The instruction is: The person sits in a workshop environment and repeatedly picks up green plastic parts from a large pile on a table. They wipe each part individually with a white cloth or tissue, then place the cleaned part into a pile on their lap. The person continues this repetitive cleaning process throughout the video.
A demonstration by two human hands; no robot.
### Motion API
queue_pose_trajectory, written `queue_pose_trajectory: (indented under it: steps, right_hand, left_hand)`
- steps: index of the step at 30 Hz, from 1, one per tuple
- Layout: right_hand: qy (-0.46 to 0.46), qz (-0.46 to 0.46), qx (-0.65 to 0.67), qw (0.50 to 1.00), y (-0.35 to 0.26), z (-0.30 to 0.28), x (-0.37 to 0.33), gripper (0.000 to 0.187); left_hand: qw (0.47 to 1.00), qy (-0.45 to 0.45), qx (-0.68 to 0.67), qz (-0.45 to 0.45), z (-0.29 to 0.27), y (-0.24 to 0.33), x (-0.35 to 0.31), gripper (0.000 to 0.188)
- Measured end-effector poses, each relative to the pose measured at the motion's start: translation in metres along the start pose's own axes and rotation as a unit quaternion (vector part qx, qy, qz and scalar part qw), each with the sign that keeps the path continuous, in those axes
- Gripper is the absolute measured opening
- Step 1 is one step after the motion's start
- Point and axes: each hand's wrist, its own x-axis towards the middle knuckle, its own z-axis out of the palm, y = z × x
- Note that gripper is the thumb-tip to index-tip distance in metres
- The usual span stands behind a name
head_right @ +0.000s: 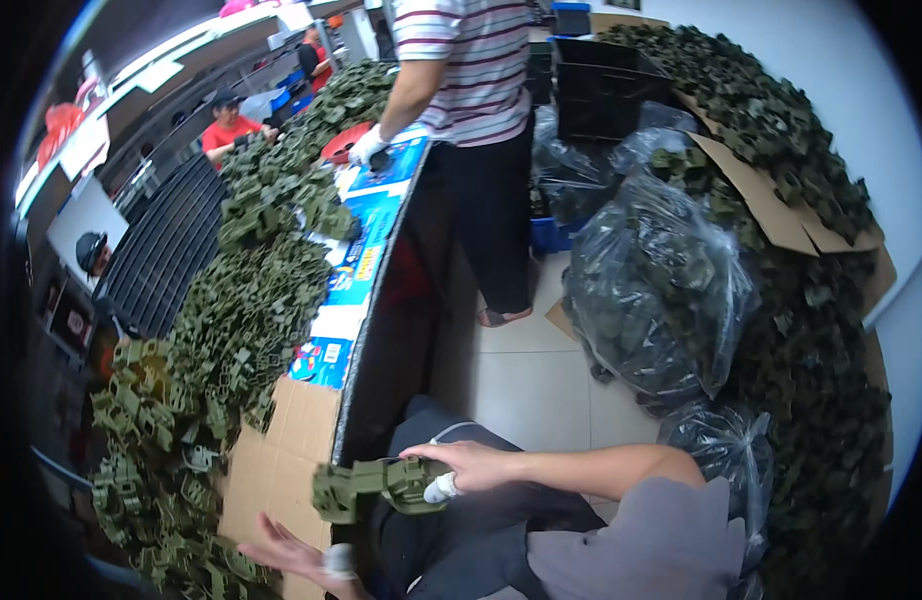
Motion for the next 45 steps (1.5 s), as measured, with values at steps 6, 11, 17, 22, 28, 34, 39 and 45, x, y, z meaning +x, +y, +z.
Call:
queue_pose_trajectory:
  steps: [6, 11, 17, 22, 28, 34, 39, 45]
  right_hand:
    - [-0.017, -0.099, -0.145, 0.984, 0.036, 0.045, -0.04, 0.049]
    - [-0.074, -0.073, -0.271, 0.957, 0.082, 0.079, -0.042, 0.042]
    - [-0.055, -0.08, -0.138, 0.986, 0.055, 0.058, -0.046, 0.036]
    - [-0.105, 0.003, -0.114, 0.988, 0.033, 0.061, -0.044, 0.05]
    - [-0.041, -0.082, -0.137, 0.986, 0.042, 0.038, -0.031, 0.061]
    - [-0.096, -0.039, -0.023, 0.994, 0.081, 0.033, -0.031, 0.062]
    - [-0.06, -0.098, -0.212, 0.97, 0.009, 0.033, -0.002, 0.071]
    - [-0.12, -0.231, -0.323, 0.91, 0.019, 0.122, 0.04, 0.075]
  left_hand:
    - [0.874, -0.432, 0.221, 0.025, 0.033, 0.021, -0.011, 0.062]
    - [0.871, -0.437, 0.225, -0.013, 0.038, 0.0, -0.041, 0.062]
    - [0.896, -0.409, 0.094, -0.145, 0.042, -0.028, -0.042, 0.056]
    - [0.914, -0.357, 0.141, -0.13, 0.038, -0.03, -0.056, 0.051]
    - [0.904, -0.353, 0.236, -0.053, -0.006, 0.015, -0.006, 0.083]
    - [0.921, -0.138, -0.139, -0.337, -0.021, -0.033, -0.084, 0.078]
    - [0.909, -0.072, -0.163, -0.377, -0.016, -0.033, -0.106, 0.066]
    - [0.928, -0.076, -0.126, -0.341, -0.007, -0.047, -0.117, 0.059]
